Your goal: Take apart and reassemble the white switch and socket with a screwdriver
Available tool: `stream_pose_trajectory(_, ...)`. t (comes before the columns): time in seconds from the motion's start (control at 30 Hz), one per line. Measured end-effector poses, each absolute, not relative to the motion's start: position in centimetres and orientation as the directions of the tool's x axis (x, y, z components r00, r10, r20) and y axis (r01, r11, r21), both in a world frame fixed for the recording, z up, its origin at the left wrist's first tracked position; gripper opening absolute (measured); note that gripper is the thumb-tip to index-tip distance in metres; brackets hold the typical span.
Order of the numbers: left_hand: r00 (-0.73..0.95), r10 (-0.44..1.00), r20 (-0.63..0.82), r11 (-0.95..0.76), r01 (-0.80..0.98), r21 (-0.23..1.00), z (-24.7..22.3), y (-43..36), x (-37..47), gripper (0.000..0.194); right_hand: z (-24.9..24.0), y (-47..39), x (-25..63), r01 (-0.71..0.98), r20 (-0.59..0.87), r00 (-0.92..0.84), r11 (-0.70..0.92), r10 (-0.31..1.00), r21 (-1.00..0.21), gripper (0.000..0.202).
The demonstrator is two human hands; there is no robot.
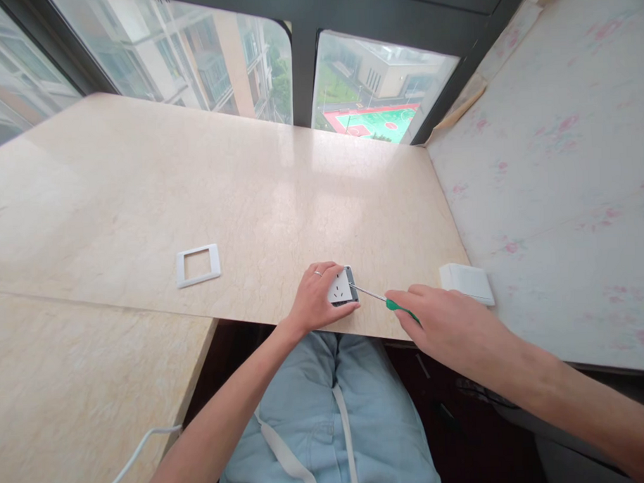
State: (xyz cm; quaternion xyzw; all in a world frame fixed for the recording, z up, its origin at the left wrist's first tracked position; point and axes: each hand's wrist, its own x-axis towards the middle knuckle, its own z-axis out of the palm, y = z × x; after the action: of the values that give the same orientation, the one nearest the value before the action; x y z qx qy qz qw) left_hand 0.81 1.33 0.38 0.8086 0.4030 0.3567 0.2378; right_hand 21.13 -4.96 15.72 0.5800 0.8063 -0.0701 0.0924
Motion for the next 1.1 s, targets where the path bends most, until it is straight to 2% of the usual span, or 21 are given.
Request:
stream_pose_trajectory(0.17,0.417,0.819,0.393,-0.567,0.49,0.663,0.5,1.3,0.8,0.065,14.7,-6.4,21.1,0.976,-0.25,-0.21,0.218,0.945,0.003,0.025)
stream_pose_trajectory(0.57,0.427,0.807,0.409,-0.587,0.502,0.635,0.5,1.3,0.8,0.064,9.9,-9.6,22.5,0.953,-0.055,-0.228,0.212,0.972,-0.216,0.033)
stream_pose_trajectory(0.73,0.44,0.807,0.394,-0.587,0.527,0.614,0.7,1.2,0.8,0.062,11.0,-8.7,22.7,0.94,-0.16,-0.194,0.137,0.968,-0.314,0.035)
stream_pose_trajectory(0.93,0.45,0.806,0.384,-0.589,0.542,0.6,0.9,1.2,0.8,0.062,16.2,-4.5,21.4,0.975,-0.361,-0.17,0.104,0.917,-0.195,0.029)
stream_pose_trajectory(1.1,0.455,0.808,0.375,-0.586,0.554,0.592,1.0,1.1,0.7,0.061,18.3,-2.9,19.4,0.982,-0.489,-0.164,0.188,0.857,-0.001,0.026)
